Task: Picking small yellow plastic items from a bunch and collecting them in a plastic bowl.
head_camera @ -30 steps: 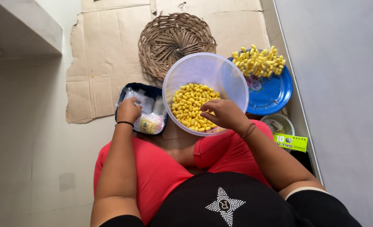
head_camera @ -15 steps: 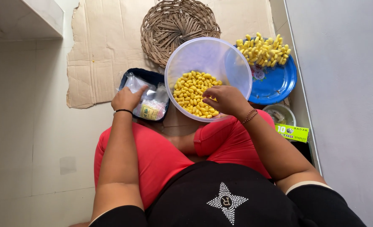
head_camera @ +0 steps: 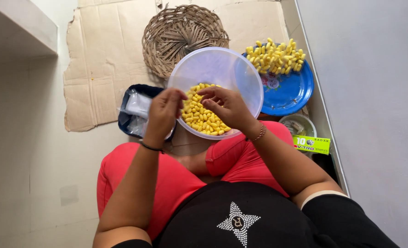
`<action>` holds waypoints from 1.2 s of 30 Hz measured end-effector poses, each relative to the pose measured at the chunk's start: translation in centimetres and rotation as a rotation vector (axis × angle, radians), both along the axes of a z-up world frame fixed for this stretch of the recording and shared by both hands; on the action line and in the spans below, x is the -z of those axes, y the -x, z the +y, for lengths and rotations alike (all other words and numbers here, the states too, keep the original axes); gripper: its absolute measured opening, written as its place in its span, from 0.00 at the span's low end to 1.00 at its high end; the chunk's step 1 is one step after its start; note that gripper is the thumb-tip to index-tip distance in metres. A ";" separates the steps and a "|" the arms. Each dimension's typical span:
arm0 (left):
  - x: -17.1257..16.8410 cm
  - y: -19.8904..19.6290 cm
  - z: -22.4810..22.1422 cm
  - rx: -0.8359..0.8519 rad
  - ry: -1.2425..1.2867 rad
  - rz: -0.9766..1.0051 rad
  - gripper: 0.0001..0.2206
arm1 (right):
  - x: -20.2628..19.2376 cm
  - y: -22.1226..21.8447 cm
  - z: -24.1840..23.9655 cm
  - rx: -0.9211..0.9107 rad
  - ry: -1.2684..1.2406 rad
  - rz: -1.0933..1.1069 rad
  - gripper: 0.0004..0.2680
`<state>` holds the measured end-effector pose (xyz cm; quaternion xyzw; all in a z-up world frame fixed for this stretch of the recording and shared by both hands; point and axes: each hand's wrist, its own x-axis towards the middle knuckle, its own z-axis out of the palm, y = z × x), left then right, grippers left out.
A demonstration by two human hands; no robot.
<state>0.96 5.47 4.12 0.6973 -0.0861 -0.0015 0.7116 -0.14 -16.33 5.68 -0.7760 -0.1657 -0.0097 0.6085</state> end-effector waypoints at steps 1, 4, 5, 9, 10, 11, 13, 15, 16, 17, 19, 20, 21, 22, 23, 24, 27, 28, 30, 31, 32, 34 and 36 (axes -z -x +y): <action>-0.3 0.1 -1.1 0.008 0.000 -0.004 0.17 | 0.5 -0.2 -0.1 0.008 0.000 -0.004 0.10; -1.1 0.3 -3.6 0.068 -0.031 -0.002 0.16 | 0.9 -0.4 -0.8 0.080 -0.168 0.030 0.05; -1.3 0.0 -4.0 0.056 -0.031 -0.008 0.10 | 0.3 -0.4 -1.3 0.103 -0.118 -0.008 0.04; -2.5 -1.4 -5.0 0.059 0.019 -0.021 0.09 | -1.7 -0.6 -3.7 0.072 0.064 -0.079 0.03; -2.2 -1.6 -5.4 0.065 0.021 -0.022 0.09 | -1.8 -0.7 -4.0 0.078 0.065 -0.080 0.03; -1.9 -1.9 -5.8 0.111 0.034 0.008 0.10 | -2.0 -0.8 -4.3 0.090 0.050 -0.059 0.04; -1.5 -2.3 -6.5 0.163 0.048 0.034 0.12 | -2.1 -1.1 -5.0 0.108 0.037 -0.041 0.05; -1.3 -2.3 -6.9 0.208 0.017 0.106 0.11 | -2.2 -1.3 -5.6 0.155 -0.128 0.046 0.05; -1.5 -2.2 -7.2 0.213 0.018 0.105 0.11 | -1.9 -1.3 -5.8 0.160 -0.128 0.044 0.05; -1.6 -2.0 -7.5 0.208 0.028 0.124 0.11 | -1.5 -1.5 -6.0 0.186 -0.163 0.042 0.05; -1.3 -1.9 -7.9 0.204 0.039 0.145 0.10 | -0.9 -1.4 -6.0 0.214 -0.199 0.042 0.06; -0.8 -2.0 -8.0 0.183 0.048 0.157 0.09 | -0.8 -1.3 -5.9 0.219 -0.207 0.038 0.06; -0.4 -2.1 -8.1 0.158 0.057 0.168 0.08 | -0.6 -1.3 -5.7 0.222 -0.215 0.033 0.06; 0.0 -2.2 -8.2 0.157 0.057 0.170 0.08 | -0.6 -1.2 -5.5 0.221 -0.215 0.035 0.06; 0.4 -2.3 -8.3 0.120 0.068 0.120 0.07 | -0.6 -1.0 -5.3 0.217 -0.224 0.043 0.06; 0.8 -2.4 -8.4 0.082 0.079 0.070 0.07 | -0.7 -0.9 -5.1 0.213 -0.234 0.051 0.06; -0.9 -2.2 -8.2 0.041 -0.024 -0.054 0.11 | 0.7 -1.1 -5.1 0.195 -0.258 0.069 0.05; -0.1 -2.6 -8.3 0.040 -0.024 -0.054 0.11 | 1.0 -1.2 -5.0 0.194 -0.258 0.069 0.05; 1.5 -3.2 -8.5 -0.013 -0.060 -0.124 0.18 | 1.8 -1.1 -4.9 0.189 -0.267 0.080 0.06; 1.2 -3.2 -8.5 -0.011 -0.060 -0.124 0.18 | 1.3 -0.9 -4.8 0.190 -0.267 0.079 0.06; 0.9 -3.2 -8.6 -0.019 -0.100 -0.142 0.20 | 0.8 -0.7 -4.7 0.301 -0.175 -0.065 0.09; 0.3 -2.9 -8.4 -0.026 -0.141 -0.156 0.23 | 0.1 -0.5 -4.9 0.413 -0.080 -0.205 0.14; -0.5 -2.7 -8.2 -0.059 -0.317 -0.222 0.26 | -0.3 -0.7 -5.7 0.364 0.036 -0.576 0.10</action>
